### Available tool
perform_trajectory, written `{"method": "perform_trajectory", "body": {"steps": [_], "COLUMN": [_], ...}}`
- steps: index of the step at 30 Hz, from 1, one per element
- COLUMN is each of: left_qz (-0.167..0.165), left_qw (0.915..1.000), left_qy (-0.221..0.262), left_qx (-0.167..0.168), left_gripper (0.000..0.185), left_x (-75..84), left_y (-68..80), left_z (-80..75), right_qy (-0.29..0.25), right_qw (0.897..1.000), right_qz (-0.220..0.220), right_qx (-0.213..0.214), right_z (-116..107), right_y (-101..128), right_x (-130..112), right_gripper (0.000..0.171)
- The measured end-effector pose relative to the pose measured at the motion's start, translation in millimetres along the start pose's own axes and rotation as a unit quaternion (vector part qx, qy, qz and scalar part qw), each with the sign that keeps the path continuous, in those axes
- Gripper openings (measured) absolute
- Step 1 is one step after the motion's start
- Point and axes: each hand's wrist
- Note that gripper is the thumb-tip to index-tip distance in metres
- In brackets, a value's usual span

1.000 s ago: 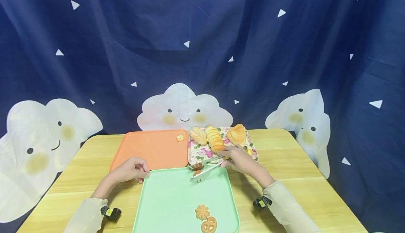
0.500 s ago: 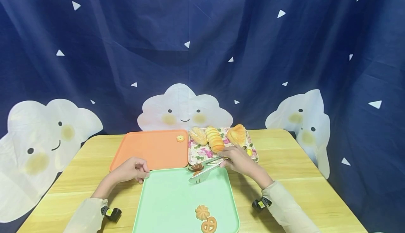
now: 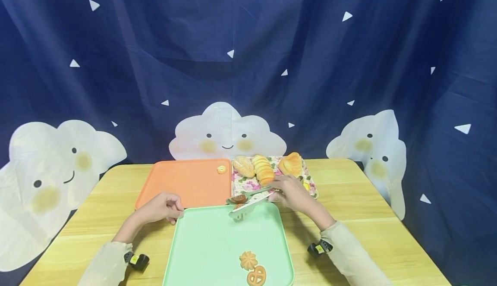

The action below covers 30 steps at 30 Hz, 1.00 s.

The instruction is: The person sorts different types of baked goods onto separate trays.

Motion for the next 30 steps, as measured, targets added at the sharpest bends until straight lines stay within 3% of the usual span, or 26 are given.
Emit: {"method": "perform_trajectory", "body": {"steps": [4,14,21,30], "left_qz": [0.002,-0.005,-0.005,-0.008], "left_qw": [1.0,1.0,1.0,0.9999], "left_qy": [0.001,-0.003,0.002,0.006], "left_qx": [-0.001,0.001,0.001,0.002], "left_gripper": [0.011,0.01,0.01,0.011], "left_x": [-0.1,0.4,0.7,0.2], "left_y": [-0.6,-1.3,-0.8,-1.1], "left_z": [-0.5,-0.6,-0.1,-0.1], "right_qy": [0.01,0.035,0.037,0.049], "right_qw": [1.0,0.998,0.994,0.988], "right_qz": [0.02,0.021,0.029,0.072], "right_qx": [0.003,0.049,0.095,0.131], "right_z": [-5,-9,-1,13], "right_y": [-8,-42,-70,-103], "right_x": [-2,-4,-6,-7], "right_gripper": [0.042,0.039,0.039,0.04]}}
Point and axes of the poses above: each hand's wrist, its own y-axis away from the middle knuckle, its own z-axis out of the palm, x = y × z, and after that the axes turned 13 degrees about -z, right-handed
